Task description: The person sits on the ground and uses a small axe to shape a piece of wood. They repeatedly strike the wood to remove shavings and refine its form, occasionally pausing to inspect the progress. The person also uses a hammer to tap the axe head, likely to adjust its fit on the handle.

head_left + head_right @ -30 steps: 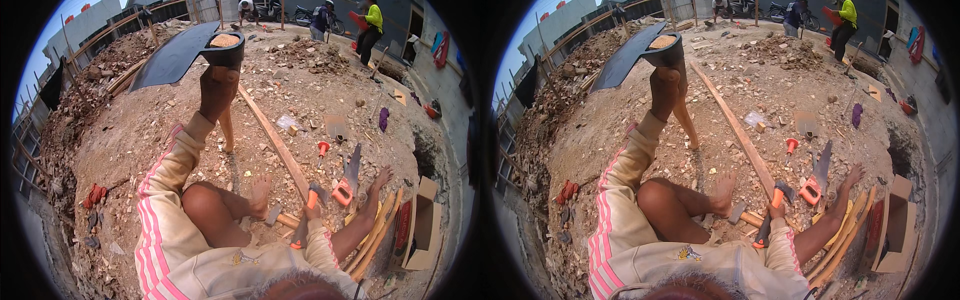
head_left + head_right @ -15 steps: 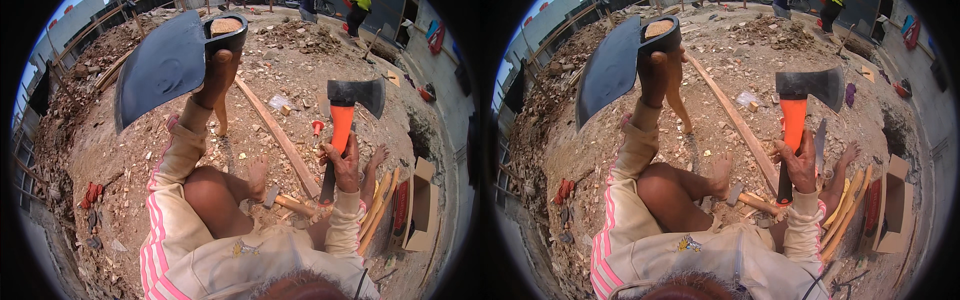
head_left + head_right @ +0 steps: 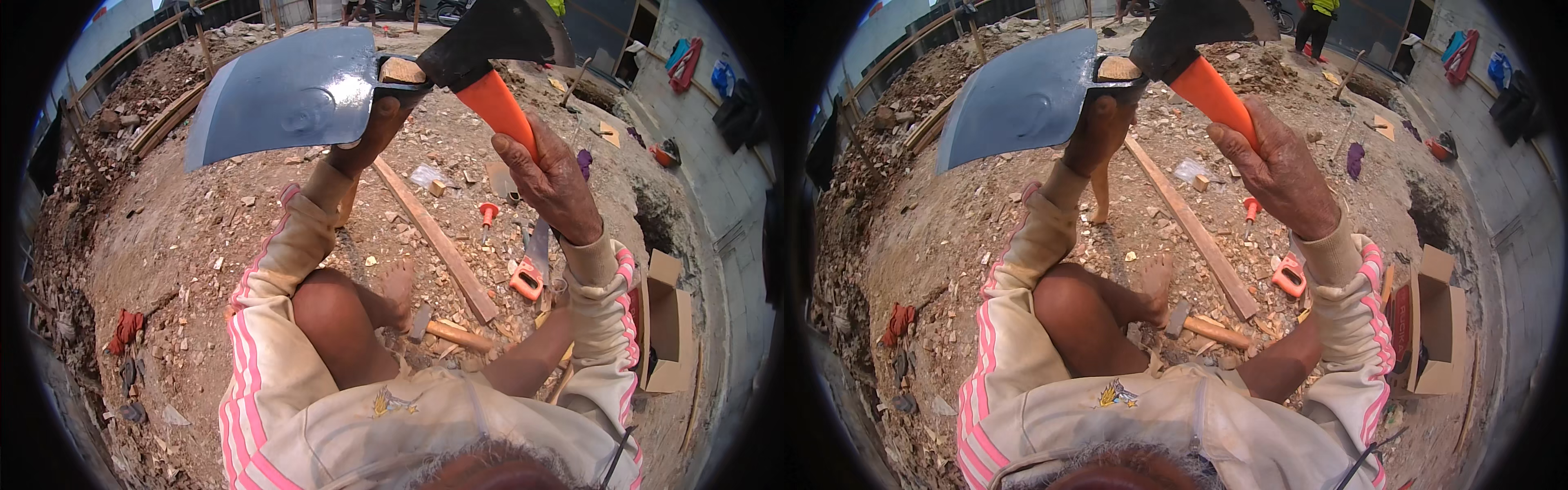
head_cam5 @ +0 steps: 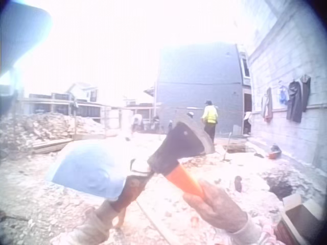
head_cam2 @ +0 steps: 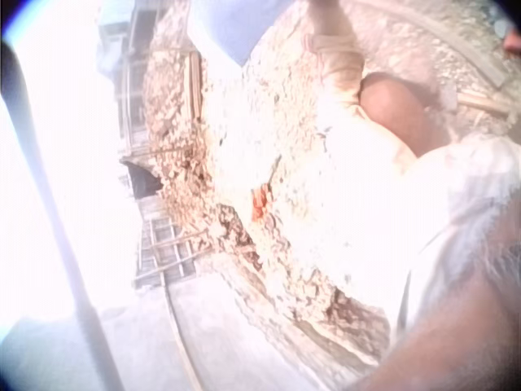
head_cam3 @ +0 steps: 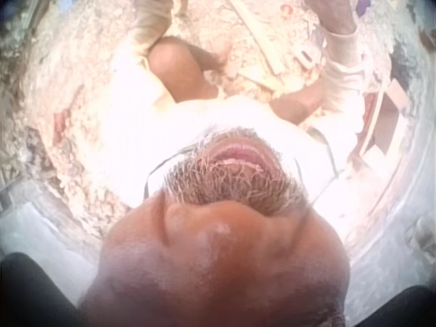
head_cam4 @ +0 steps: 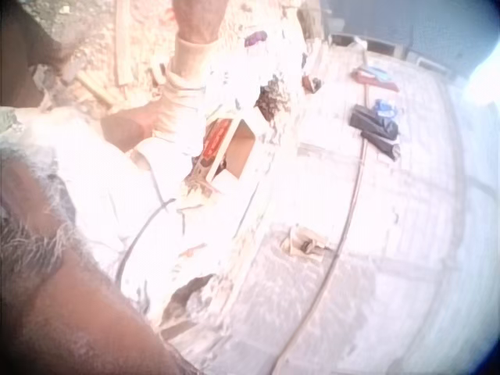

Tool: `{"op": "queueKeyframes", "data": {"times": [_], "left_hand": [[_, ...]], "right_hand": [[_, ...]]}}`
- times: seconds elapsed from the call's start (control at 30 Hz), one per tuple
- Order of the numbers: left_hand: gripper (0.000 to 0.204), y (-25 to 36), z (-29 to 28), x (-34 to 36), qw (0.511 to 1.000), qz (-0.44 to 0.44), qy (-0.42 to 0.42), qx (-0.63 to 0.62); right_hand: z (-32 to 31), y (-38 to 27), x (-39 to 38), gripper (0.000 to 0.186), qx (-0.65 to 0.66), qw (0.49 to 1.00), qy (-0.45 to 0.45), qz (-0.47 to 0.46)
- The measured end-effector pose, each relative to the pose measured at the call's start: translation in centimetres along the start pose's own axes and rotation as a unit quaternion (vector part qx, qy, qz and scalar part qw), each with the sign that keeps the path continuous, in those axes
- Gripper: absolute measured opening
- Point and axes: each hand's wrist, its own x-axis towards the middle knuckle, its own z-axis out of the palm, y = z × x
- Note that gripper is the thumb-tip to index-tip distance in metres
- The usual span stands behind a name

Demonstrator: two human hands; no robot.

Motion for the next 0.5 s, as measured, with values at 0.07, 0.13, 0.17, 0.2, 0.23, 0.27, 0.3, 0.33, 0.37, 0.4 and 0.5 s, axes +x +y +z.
{"op": "queueKeyframes", "data": {"times": [0.07, 0.13, 0.17, 0.2, 0.23, 0.27, 0.3, 0.33, 0.37, 0.4, 0.5], "left_hand": [[0.079, 0.1, -0.5, -0.6, 1.000, -0.007, -0.024, 0.001], [0.076, -1.1, -1.0, -0.5, 0.999, 0.029, -0.039, -0.004], [0.075, -1.2, -1.1, -0.6, 0.999, 0.029, -0.045, -0.003], [0.073, -1.2, -1.3, -0.6, 0.998, 0.032, -0.053, 0.002], [0.073, -1.5, -1.4, -0.5, 0.998, 0.034, -0.049, 0.015], [0.073, -1.7, -1.5, -0.5, 0.998, 0.035, -0.044, 0.028], [0.075, -1.4, -1.9, -0.6, 0.998, 0.010, -0.060, -0.036], [0.078, -1.2, -1.7, -0.5, 0.991, -0.017, -0.073, -0.107], [0.084, -0.5, -1.3, -0.3, 0.998, -0.039, -0.049, -0.031], [0.084, -0.2, -0.8, -0.1, 0.999, -0.020, -0.023, 0.033], [0.087, 0.6, -0.1, -0.3, 0.984, 0.040, 0.056, 0.166]], "right_hand": [[-0.7, -1.8, 0.0, 0.036, 0.037, 0.996, -0.024, 0.078], [-0.8, -2.6, -0.1, 0.036, 0.075, 0.991, -0.006, 0.107], [-1.0, -3.9, -0.1, 0.036, 0.145, 0.982, 0.033, 0.117], [-1.4, -3.6, 0.2, 0.035, 0.171, 0.980, 0.076, 0.062], [-1.7, -3.8, 0.5, 0.033, 0.188, 0.973, 0.132, 0.029], [-1.7, -3.8, 0.9, 0.030, 0.237, 0.954, 0.185, 0.008], [-1.7, -3.4, 1.0, 0.031, 0.242, 0.954, 0.175, 0.008], [-1.9, -3.1, 0.8, 0.032, 0.240, 0.956, 0.168, 0.012], [-1.3, -2.4, 0.6, 0.033, 0.140, 0.985, 0.092, 0.029], [-0.2, -1.4, 0.5, 0.035, 0.038, 0.998, 0.014, 0.046], [1.1, -0.7, 1.0, 0.036, 0.032, 0.997, -0.024, 0.072]]}}
